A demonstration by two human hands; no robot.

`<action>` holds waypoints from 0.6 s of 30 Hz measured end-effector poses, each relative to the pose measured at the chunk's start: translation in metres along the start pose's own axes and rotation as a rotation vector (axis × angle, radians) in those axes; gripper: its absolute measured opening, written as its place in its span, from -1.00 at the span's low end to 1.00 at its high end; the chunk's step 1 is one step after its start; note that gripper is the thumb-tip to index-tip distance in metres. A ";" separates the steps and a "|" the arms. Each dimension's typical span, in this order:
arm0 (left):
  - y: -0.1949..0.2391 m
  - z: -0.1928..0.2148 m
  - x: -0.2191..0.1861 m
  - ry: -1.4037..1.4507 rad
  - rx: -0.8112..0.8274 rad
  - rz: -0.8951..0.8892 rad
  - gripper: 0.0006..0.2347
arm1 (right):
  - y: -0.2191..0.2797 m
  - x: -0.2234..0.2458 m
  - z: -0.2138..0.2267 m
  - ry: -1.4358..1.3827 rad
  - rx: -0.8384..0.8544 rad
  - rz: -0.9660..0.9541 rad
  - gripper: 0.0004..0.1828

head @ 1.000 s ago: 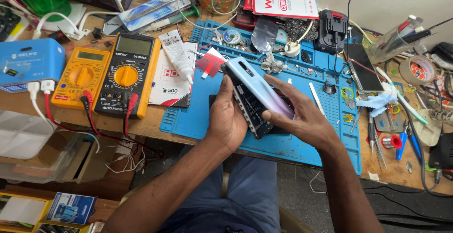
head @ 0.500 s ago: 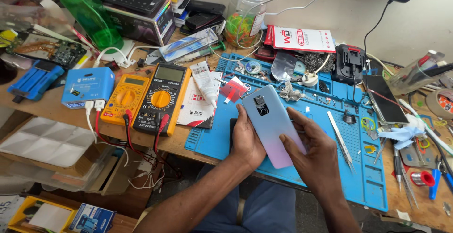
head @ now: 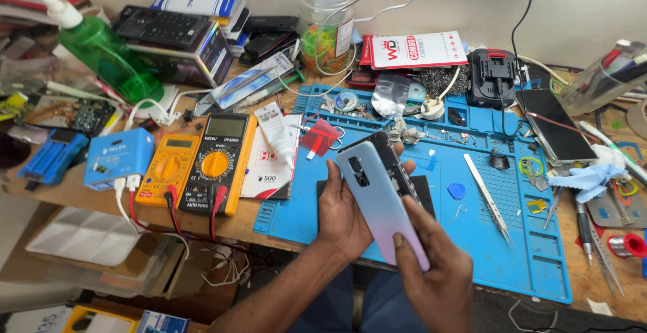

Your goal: The person removes the back cover of a smartphone using a plastic pry tool, then uses a screwdriver to remove screws from the camera module area. The back cover is reattached, and the person continues to adjust the camera module with the screwdriver.

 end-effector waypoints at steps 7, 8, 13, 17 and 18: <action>0.003 0.004 0.005 0.057 0.011 0.063 -0.33 | 0.007 0.008 0.000 0.125 -0.032 0.194 -0.51; 0.003 0.004 0.005 0.060 0.002 0.068 -0.33 | 0.007 0.007 0.000 0.134 -0.028 0.146 -0.51; 0.006 0.006 0.006 0.121 0.034 0.083 -0.33 | 0.012 0.009 -0.005 0.136 -0.011 0.240 -0.51; 0.007 0.008 0.006 0.147 0.066 0.083 -0.34 | 0.015 0.008 -0.009 0.172 0.008 0.314 -0.53; 0.007 0.008 0.006 0.148 0.072 0.085 -0.34 | 0.016 0.007 -0.009 0.174 0.009 0.311 -0.52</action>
Point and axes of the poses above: each hand's wrist, its own y-axis away from the middle knuckle, its own z-axis out of the back of the hand, x = y × z, the point moved 3 cm from there along -y, towards the middle knuckle, and after that the axes turned 5 degrees about -y, right-handed, at the moved point
